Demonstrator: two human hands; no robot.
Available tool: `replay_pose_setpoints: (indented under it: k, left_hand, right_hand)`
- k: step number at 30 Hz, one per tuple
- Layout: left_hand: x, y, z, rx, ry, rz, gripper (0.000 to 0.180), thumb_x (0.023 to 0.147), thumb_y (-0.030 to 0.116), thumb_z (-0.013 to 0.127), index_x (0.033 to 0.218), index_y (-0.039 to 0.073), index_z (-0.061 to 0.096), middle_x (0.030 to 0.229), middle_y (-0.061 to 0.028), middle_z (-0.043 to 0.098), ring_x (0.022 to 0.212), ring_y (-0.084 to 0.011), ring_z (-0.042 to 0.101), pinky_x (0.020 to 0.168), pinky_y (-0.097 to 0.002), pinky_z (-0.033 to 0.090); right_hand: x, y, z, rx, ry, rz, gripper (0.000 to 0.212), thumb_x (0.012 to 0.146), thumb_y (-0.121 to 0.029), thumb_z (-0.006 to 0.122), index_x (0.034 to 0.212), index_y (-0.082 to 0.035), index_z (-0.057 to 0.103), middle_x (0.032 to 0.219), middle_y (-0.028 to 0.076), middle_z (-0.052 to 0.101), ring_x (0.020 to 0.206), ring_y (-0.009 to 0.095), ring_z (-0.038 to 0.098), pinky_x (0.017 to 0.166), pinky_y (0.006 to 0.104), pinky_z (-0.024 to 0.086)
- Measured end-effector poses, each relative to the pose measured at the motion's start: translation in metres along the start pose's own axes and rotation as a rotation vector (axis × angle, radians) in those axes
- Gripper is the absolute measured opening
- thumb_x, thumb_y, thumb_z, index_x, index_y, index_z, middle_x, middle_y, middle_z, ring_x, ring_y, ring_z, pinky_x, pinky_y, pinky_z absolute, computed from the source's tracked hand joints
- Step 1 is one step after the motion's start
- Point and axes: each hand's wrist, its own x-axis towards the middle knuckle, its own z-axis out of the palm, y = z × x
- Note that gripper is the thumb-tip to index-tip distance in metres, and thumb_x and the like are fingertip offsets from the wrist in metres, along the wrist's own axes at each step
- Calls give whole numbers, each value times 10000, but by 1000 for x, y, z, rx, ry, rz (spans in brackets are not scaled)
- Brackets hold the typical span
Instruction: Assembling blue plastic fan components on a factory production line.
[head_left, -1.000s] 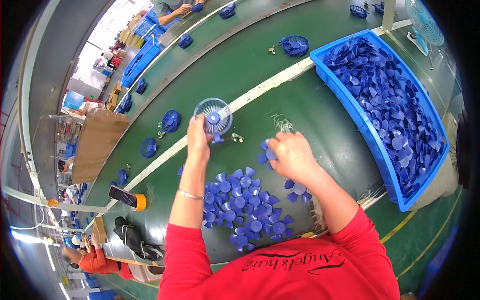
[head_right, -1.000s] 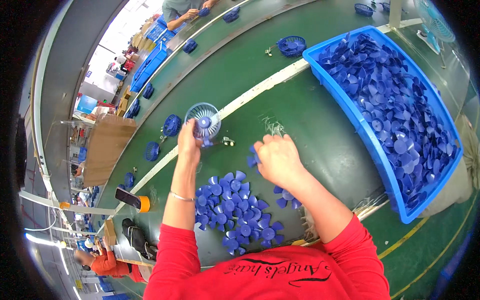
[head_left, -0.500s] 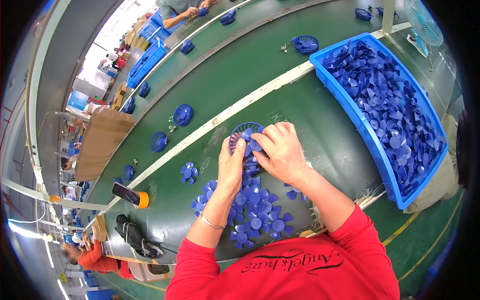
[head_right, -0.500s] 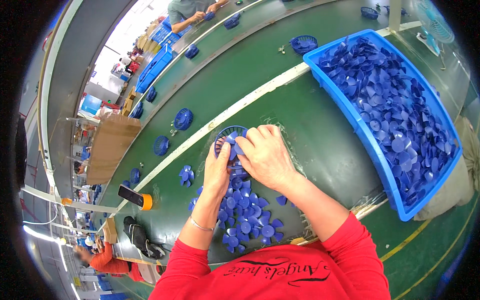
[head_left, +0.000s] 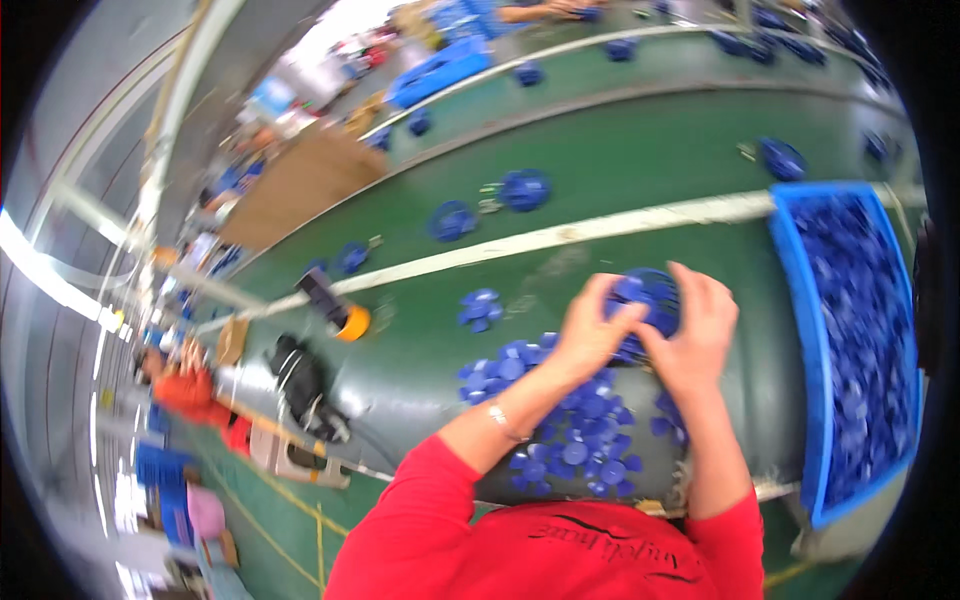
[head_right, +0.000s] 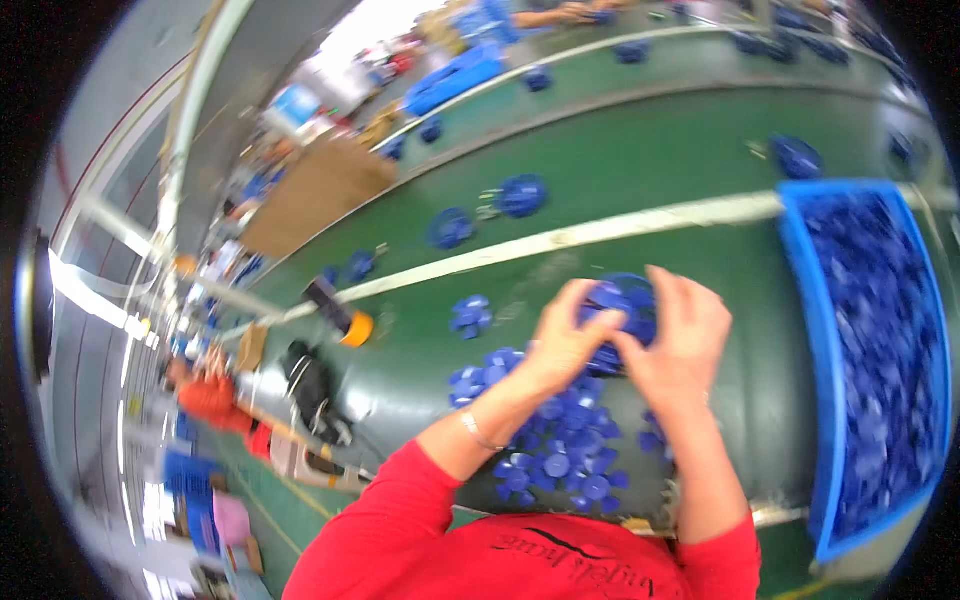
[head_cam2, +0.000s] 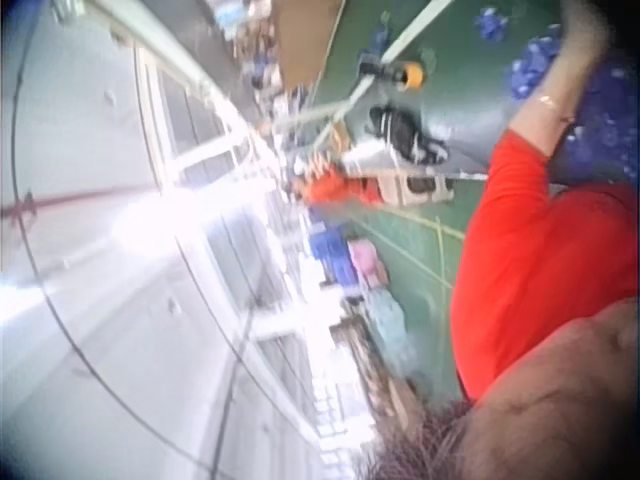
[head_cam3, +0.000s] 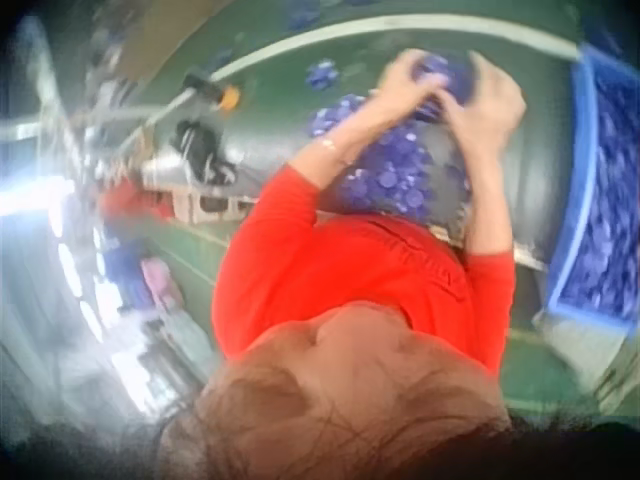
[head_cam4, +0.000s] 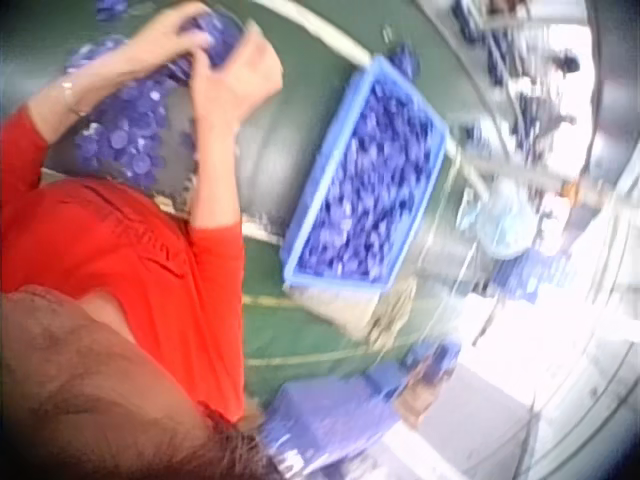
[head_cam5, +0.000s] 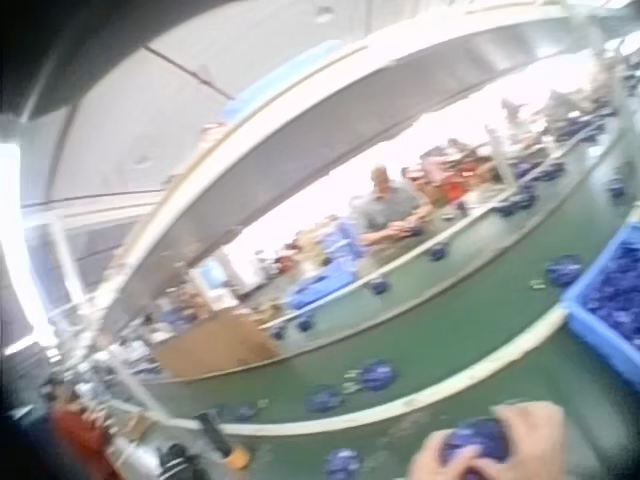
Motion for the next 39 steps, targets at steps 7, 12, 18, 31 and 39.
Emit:
replay_pose_setpoints:
  k: [7,12,18,31,39]
  left_hand:
    - [-4,1,7,-86,-67,-37,313,697,62,704,968,1,561,868,-135,631,824,-214,607,785,-336,471]
    - [12,-3,17,-77,-54,10,340,661,80,731,953,8,573,836,-107,625,804,-180,605,765,-318,481]
    - [84,0,47,-198,-43,94,394,727,149,727,1050,-4,561,984,-101,605,905,-179,573,804,-315,485]
    - [150,-112,-151,915,936,-367,609,741,346,710,1230,72,470,1186,-158,525,1113,-339,501,910,-443,443]
    - [159,-145,-166,784,499,-512,329,850,273,526,976,-3,655,1047,-226,641,1018,-350,609,874,-411,476]
  right_hand:
    - [-3,23,9,432,-373,420,390,537,-76,793,844,4,566,787,108,606,722,204,598,674,334,488]
    - [-5,22,18,226,-212,316,399,570,-84,783,868,13,537,793,161,582,714,300,600,667,372,483]
    - [7,43,14,392,-29,557,694,723,-160,777,1300,-13,420,963,110,594,681,168,561,645,313,493]
    - [-19,3,20,263,-691,-356,386,695,-66,665,1078,-73,614,1052,105,556,1016,293,508,849,407,423]
    - [-20,11,20,12,-634,-226,331,635,-162,738,942,-67,661,851,117,551,903,302,527,783,407,422]
